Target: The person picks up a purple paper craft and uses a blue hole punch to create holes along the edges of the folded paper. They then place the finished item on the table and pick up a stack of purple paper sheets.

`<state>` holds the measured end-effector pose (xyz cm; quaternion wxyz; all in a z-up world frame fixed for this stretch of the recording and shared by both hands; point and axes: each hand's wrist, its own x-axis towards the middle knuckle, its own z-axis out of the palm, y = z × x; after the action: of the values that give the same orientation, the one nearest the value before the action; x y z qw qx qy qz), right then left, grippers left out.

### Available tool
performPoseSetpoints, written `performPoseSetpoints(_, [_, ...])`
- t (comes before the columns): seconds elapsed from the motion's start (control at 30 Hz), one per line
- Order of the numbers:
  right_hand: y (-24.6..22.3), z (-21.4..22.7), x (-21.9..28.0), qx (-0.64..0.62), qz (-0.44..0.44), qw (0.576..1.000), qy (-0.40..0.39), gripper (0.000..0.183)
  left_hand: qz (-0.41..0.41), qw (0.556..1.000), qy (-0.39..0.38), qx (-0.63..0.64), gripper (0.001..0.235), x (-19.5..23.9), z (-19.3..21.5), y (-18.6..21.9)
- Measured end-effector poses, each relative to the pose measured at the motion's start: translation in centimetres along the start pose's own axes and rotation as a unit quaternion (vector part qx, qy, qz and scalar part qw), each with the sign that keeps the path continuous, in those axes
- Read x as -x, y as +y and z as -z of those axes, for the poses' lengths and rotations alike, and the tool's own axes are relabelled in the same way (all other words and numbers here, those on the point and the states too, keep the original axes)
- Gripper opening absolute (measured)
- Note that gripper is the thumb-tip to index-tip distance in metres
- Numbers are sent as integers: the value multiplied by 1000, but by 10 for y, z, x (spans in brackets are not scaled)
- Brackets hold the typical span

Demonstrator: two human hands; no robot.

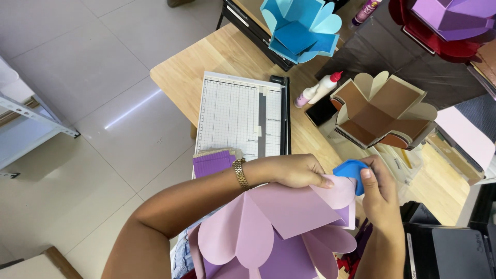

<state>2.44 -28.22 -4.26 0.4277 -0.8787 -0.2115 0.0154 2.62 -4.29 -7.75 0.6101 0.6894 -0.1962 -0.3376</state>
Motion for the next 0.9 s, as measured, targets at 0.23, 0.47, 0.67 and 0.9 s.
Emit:
performPoseSetpoints(0.23, [-2, -9, 3, -51, -18, 998, 30, 42, -22, 1000, -2, -10, 46, 0, -1, 2])
performPoseSetpoints(0.47, [22, -10, 10, -42, 23, 998, 38, 29, 26, 999, -18, -37, 40, 9, 2, 8])
performPoseSetpoints(0.67, [22, 6, -3, -387, -123, 853, 329, 40, -22, 997, -11, 71, 32, 25, 8, 14])
performPoseSetpoints(0.9, [-9, 9, 35, -443, -83, 821, 350, 58, -16, 961, 154, 231, 61, 23, 10, -10])
